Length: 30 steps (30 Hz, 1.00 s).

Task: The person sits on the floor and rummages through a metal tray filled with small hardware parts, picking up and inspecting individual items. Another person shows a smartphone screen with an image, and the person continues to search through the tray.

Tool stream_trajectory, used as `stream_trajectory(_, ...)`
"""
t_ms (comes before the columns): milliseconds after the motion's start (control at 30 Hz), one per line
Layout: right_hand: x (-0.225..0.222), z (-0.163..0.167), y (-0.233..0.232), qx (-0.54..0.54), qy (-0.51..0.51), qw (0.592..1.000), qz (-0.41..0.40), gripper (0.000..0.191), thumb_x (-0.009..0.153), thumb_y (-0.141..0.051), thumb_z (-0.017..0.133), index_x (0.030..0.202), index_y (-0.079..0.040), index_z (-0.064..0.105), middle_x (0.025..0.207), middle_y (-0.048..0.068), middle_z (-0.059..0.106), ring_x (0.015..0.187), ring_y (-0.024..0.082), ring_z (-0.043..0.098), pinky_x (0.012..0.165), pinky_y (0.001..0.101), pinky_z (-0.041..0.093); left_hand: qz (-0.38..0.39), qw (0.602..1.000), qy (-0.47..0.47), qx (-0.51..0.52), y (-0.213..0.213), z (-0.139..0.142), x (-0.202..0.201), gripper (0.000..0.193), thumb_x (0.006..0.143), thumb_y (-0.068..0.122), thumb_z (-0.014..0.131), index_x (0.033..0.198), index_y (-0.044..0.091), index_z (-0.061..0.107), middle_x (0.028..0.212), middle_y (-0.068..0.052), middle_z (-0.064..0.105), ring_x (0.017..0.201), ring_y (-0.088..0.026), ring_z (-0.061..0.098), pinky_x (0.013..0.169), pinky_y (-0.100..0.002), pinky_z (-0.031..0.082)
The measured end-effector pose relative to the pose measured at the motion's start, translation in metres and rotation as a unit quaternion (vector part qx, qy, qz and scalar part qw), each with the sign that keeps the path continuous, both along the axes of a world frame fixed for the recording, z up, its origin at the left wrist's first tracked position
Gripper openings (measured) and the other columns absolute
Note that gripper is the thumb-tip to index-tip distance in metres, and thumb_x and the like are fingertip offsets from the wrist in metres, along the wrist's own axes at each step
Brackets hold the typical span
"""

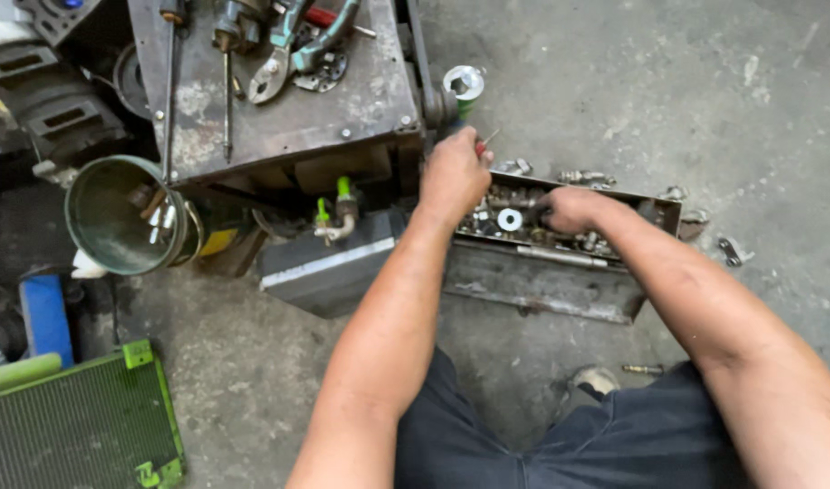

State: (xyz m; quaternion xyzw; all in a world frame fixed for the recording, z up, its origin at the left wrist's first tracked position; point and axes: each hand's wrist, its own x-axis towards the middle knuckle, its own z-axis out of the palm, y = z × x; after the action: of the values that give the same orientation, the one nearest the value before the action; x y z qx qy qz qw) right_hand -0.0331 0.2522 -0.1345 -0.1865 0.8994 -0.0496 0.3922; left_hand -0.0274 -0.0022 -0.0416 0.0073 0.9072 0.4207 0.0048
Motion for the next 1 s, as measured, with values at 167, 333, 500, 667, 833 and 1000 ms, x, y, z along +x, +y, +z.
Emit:
stream_trajectory(167,0.013,0.017,0.027,0.011,0.081,0.996,0.022,0.043,0.081,-0.021,0.067,0.123,-0.018,0.072,0.116,0.018,0.073,0.109,0.039,0.068,0.094,0.0490,0.055,0.001,0.999,0.023,0.023,0.012,0.007,0.003,0.016,0.086,0.019,0.070,0.092,0.005,0.065,0.095,-0.017,0.073,0.096,-0.040,0.069,0.080,-0.052,0.053)
stream_trajectory(333,0.018,0.023,0.015,-0.114,0.192,0.973,0.051,0.046,0.082,-0.019,0.066,0.129,-0.017,0.067,0.124,0.015,0.071,0.111,0.039,0.068,0.091,0.0506,0.055,-0.022,0.998,0.065,0.016,0.030,0.016,0.011,0.016,0.088,0.020,0.069,0.096,0.007,0.065,0.096,-0.019,0.072,0.095,-0.042,0.068,0.080,-0.054,0.052)
stream_trajectory(500,0.020,0.015,-0.019,-0.041,0.111,0.990,0.074,0.080,0.066,-0.017,0.072,0.143,-0.023,0.054,0.127,0.017,0.065,0.097,0.039,0.069,0.084,0.0514,0.056,-0.045,0.997,0.066,-0.021,0.037,0.025,0.004,0.016,0.089,0.020,0.067,0.097,0.007,0.064,0.094,-0.021,0.070,0.094,-0.044,0.067,0.080,-0.056,0.052)
stream_trajectory(667,0.015,0.011,-0.008,0.108,0.024,0.975,0.192,0.035,0.081,-0.032,0.068,0.110,-0.015,0.079,0.110,0.017,0.078,0.097,0.036,0.072,0.085,0.0486,0.057,-0.058,0.997,0.031,-0.027,0.029,0.016,0.005,0.018,0.087,0.022,0.069,0.096,0.007,0.064,0.094,-0.020,0.071,0.091,-0.043,0.068,0.078,-0.056,0.052)
stream_trajectory(833,0.008,-0.008,-0.014,-0.245,0.268,0.924,0.123,0.050,0.068,-0.016,0.060,0.116,-0.003,0.070,0.109,0.025,0.073,0.082,0.045,0.070,0.066,0.0538,0.055,-0.041,0.998,0.034,-0.036,0.037,0.010,-0.002,0.016,0.088,0.021,0.068,0.097,0.008,0.066,0.094,-0.020,0.072,0.091,-0.043,0.069,0.078,-0.056,0.053)
stream_trajectory(1000,0.005,-0.046,-0.040,-0.030,0.146,0.988,0.031,0.024,0.095,-0.017,0.054,0.108,-0.009,0.072,0.103,0.021,0.074,0.091,0.040,0.073,0.077,0.0534,0.058,-0.075,0.995,-0.005,-0.067,0.047,0.009,-0.001,0.019,0.088,0.023,0.068,0.099,0.007,0.065,0.094,-0.021,0.072,0.090,-0.044,0.069,0.078,-0.056,0.053)
